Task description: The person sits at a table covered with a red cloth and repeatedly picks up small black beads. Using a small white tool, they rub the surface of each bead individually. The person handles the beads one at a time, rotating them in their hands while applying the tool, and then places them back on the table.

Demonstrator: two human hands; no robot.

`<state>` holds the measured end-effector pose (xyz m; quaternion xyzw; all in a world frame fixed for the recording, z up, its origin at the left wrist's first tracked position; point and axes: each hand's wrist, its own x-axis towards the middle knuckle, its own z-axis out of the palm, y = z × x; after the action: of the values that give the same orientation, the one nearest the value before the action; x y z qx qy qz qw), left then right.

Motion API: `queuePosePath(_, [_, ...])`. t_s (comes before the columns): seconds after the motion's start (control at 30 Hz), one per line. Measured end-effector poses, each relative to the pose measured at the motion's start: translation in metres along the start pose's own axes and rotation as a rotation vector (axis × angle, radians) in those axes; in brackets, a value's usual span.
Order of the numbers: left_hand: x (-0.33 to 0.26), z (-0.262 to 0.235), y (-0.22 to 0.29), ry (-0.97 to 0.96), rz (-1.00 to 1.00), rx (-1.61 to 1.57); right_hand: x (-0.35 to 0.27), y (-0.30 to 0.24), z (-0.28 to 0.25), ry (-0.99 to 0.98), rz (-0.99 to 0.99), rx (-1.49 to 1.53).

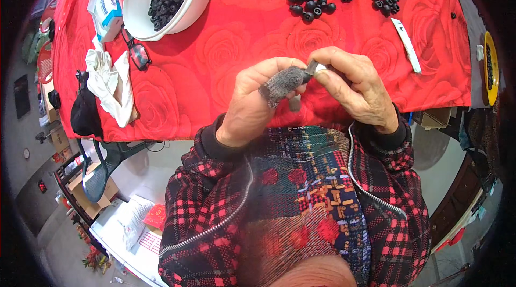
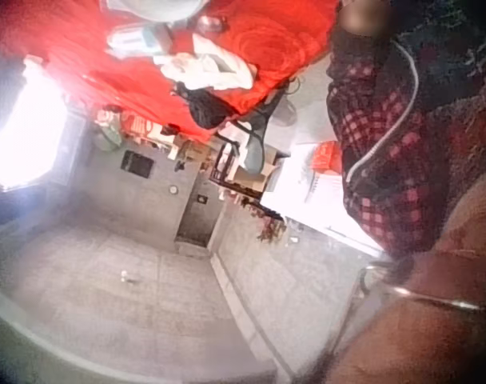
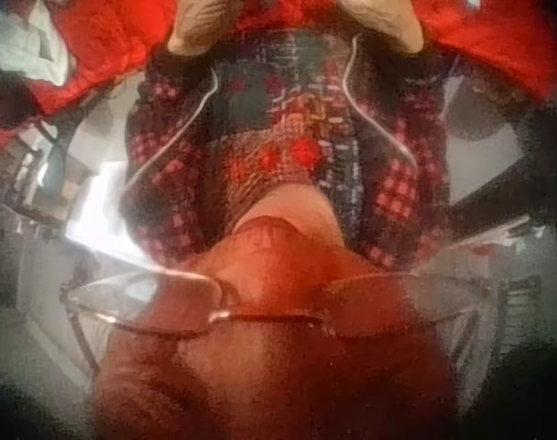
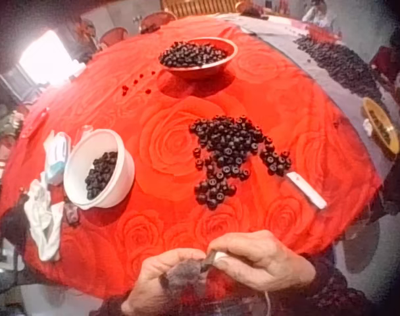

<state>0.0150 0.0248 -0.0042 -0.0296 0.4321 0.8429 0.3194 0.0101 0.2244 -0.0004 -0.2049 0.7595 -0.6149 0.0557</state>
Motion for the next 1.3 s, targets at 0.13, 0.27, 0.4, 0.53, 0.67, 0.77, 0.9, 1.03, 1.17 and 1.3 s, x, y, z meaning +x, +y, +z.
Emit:
queuePosePath(0.13, [0.003,0.0,-0.002,0.016,0.06,0.076,0.002,0.003,0.0,0.017,-0.018,0.016])
queuePosePath(0.27, [0.006,0.0,-0.004,0.013,0.112,0.107,0.005,0.002,-0.004,-0.037,0.024,-0.014])
queuePosePath(0.4, [0.009,-0.002,-0.004,0.053,0.069,0.117,0.006,0.003,-0.008,-0.11,0.068,0.022])
queuePosePath(0.53, [0.014,-0.009,-0.005,0.079,0.101,0.114,-0.004,0.01,0.008,-0.334,-0.031,0.105])
queuePosePath(0.67, [0.016,-0.011,-0.008,0.025,0.096,0.006,-0.01,0.003,0.002,-0.257,0.001,0.299])
queuePosePath(0.77, [0.012,-0.009,-0.006,0.023,0.112,0.01,-0.001,-0.005,0.002,0.02,-0.13,0.142])
queuePosePath(0.9, [0.011,0.002,-0.009,0.113,0.119,0.091,0.007,-0.001,0.019,0.256,-0.251,-0.189])
queuePosePath(1.03, [0.004,0.003,-0.006,0.052,0.076,0.054,0.007,0.004,0.023,0.258,-0.339,-0.321])
queuePosePath(1.17, [0.001,-0.003,-0.015,-0.054,0.069,-0.101,0.005,0.015,0.028,0.36,-0.593,-0.556])
queuePosePath(1.3, [-0.002,0.002,-0.013,-0.013,0.056,-0.034,0.001,0.012,0.029,0.338,-0.618,-0.598])
